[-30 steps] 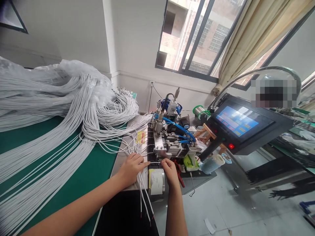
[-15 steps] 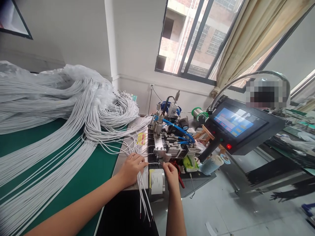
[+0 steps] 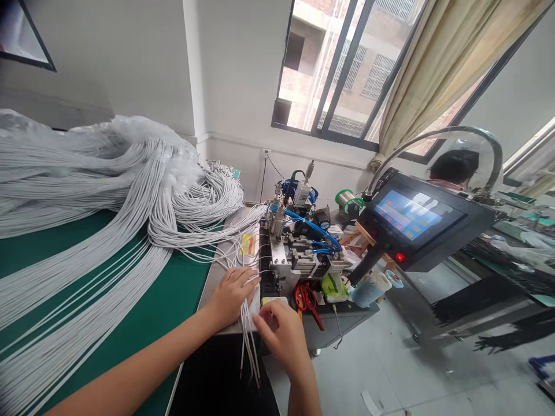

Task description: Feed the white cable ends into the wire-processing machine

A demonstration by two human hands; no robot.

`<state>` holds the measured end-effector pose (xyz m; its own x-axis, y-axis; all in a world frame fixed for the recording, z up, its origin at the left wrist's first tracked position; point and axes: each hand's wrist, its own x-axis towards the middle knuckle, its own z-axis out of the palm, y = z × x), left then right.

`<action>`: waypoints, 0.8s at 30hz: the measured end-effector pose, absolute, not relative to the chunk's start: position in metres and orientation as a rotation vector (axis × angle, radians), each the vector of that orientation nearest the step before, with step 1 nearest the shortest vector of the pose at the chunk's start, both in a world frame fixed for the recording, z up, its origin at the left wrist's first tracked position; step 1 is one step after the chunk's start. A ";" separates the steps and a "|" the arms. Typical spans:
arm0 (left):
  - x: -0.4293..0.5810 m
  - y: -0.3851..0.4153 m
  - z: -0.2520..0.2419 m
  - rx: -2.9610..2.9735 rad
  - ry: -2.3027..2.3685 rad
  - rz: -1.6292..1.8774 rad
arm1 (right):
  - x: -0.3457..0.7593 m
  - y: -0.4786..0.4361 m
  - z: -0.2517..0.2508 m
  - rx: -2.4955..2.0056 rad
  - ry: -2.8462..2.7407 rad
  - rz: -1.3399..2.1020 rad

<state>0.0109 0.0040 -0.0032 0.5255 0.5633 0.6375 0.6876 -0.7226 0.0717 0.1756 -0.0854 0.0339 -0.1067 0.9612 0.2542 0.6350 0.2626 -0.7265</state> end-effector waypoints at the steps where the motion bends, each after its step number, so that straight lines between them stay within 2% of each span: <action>1: 0.011 0.004 -0.003 -2.565 -1.061 -0.989 | 0.170 -0.087 0.035 -1.467 -1.881 0.561; 7: 0.011 0.006 -0.005 -2.557 -1.009 -1.066 | 0.154 -0.087 0.030 -1.519 -1.924 0.446; 13: 0.008 0.005 -0.002 -2.626 -0.927 -1.037 | 0.170 -0.079 0.026 -1.546 -1.728 0.371; 24: 0.008 0.002 0.001 -2.413 -0.940 -1.191 | 0.189 -0.050 0.021 -1.447 -1.530 0.250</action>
<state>0.0084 0.0019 0.0014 0.4451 0.4268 0.7872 0.6667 -0.7448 0.0269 0.1895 -0.0500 0.0213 0.1860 0.8500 0.4928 0.6491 0.2702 -0.7111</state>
